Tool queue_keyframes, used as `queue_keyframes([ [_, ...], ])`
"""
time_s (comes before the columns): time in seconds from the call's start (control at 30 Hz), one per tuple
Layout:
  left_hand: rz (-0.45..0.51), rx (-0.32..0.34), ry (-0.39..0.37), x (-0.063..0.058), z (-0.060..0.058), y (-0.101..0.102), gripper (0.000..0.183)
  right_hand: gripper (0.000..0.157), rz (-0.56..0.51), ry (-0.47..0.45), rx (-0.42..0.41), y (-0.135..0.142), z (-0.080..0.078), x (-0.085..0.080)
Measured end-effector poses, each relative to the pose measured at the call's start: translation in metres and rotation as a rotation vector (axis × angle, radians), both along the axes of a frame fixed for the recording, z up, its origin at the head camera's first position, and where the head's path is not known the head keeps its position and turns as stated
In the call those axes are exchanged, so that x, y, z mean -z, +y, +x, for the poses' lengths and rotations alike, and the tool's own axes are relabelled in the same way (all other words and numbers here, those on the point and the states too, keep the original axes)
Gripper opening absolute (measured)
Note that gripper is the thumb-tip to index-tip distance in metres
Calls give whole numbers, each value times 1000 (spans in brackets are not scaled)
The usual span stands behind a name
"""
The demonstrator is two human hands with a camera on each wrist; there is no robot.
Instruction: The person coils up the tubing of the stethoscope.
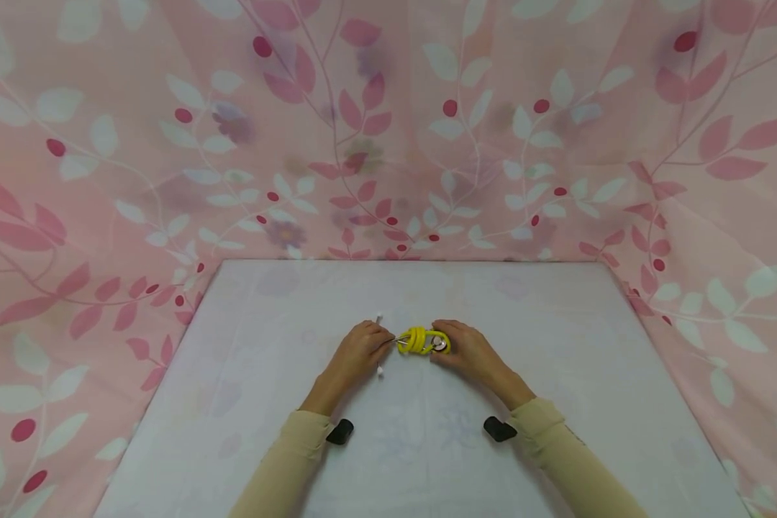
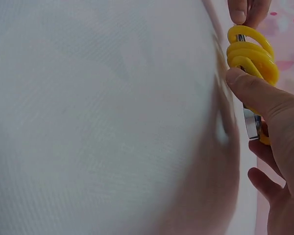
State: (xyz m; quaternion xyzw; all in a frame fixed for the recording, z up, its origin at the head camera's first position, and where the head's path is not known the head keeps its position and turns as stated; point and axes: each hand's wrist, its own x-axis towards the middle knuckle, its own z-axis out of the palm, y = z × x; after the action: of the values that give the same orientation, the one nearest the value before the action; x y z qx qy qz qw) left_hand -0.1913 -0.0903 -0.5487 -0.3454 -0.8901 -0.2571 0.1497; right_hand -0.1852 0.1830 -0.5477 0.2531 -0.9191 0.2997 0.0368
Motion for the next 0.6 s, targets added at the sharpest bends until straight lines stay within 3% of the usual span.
queue_keyframes([
  [0.23,-20,-58,25,5,4,4,12,65,-9,-4,20,2,2,8],
  [0.6,9,-79,-114,3,3,6,17,66,8,-69,42,3,0,14],
])
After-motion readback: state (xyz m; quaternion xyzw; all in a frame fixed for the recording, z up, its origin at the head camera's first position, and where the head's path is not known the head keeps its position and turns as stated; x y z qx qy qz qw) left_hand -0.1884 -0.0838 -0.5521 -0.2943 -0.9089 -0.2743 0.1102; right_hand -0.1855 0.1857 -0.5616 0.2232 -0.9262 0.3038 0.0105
